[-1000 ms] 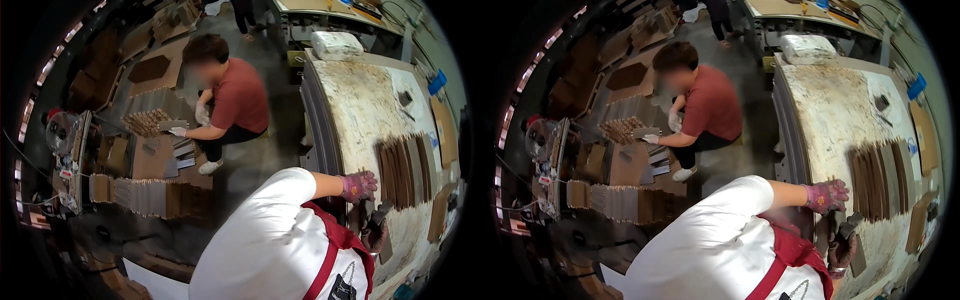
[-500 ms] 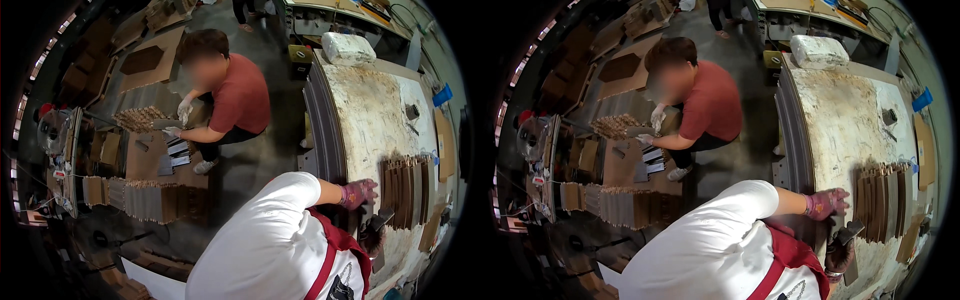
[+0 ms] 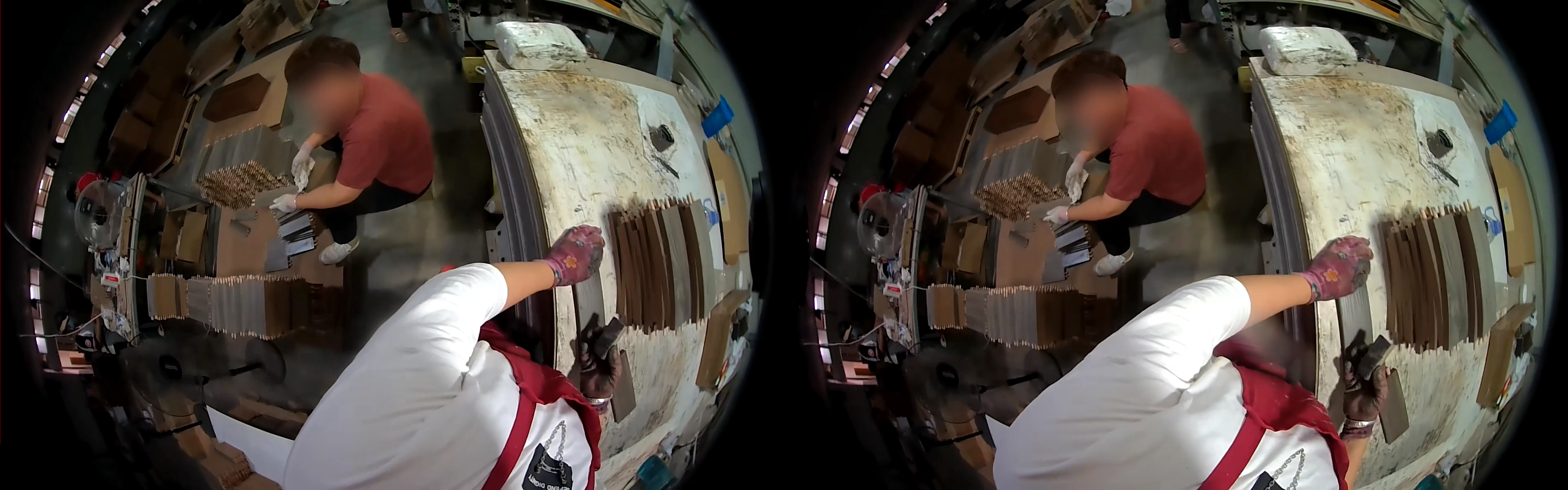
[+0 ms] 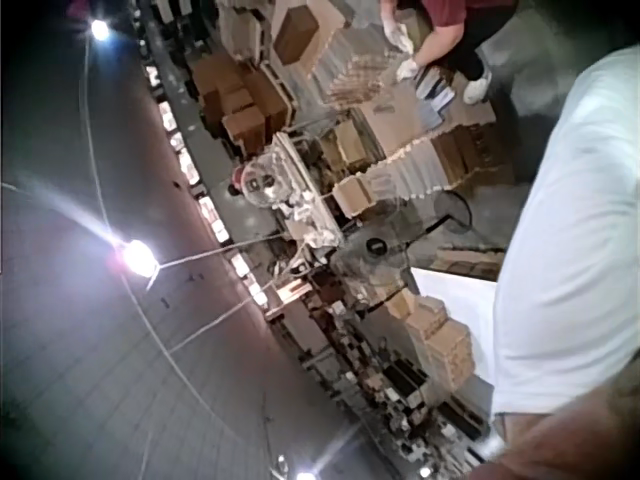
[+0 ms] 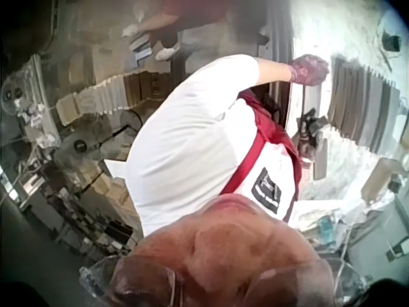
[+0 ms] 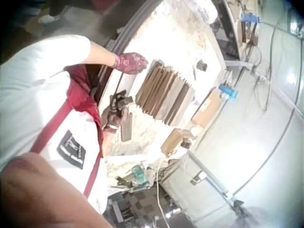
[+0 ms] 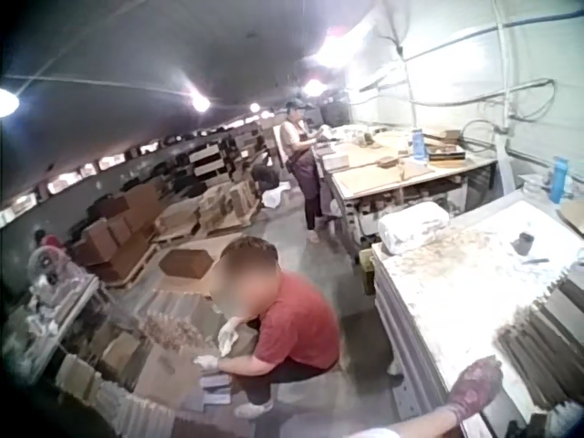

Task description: The person picks up wooden slats one at a time from a table, wipes each slat with a cloth to remove dust or debris, and stacks the cleaned slats together on the work surface.

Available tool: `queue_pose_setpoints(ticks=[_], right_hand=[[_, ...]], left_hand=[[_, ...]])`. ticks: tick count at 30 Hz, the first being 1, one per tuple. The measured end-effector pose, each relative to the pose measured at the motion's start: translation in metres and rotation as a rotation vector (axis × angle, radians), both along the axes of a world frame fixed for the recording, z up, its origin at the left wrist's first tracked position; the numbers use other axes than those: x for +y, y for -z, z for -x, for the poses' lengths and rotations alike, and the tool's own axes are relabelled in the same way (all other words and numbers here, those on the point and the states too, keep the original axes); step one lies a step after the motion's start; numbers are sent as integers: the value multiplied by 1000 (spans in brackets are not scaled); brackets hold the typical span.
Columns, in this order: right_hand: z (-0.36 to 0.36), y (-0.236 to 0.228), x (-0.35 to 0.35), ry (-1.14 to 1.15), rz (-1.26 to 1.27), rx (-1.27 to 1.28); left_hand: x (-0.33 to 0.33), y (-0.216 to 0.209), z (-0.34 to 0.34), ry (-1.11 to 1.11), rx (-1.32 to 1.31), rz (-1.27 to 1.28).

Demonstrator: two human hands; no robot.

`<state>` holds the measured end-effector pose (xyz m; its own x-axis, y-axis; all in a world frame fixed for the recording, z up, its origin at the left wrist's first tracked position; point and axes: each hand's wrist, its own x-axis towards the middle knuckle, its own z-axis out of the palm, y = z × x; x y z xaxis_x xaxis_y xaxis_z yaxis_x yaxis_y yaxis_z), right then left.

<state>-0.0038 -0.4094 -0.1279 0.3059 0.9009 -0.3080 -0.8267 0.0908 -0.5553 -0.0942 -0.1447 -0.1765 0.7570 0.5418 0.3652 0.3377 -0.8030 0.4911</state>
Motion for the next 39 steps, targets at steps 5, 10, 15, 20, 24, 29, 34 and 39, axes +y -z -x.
queue_pose_setpoints(ticks=[5,10,15,20,24,29,34,39], right_hand=[[7,-10,6,-22,-18,27],[16,-17,17,-25,40,-172],[22,-19,18,21,61,-135],[27,-27,20,64,188,-209],[23,-19,20,38,158,-232],[23,-24,21,42,147,-173],[21,-22,21,15,129,-170],[22,-26,24,17,136,-162]], left_hand=[[5,-15,-6,-10,-14,230],[11,-5,-7,-5,-83,15],[12,-3,-9,101,-75,155],[9,-8,-7,92,-83,122],[8,-4,-7,139,-199,232],[5,-21,-1,79,-108,-60],[1,-17,2,30,-34,-63],[3,-11,1,44,-8,92]])
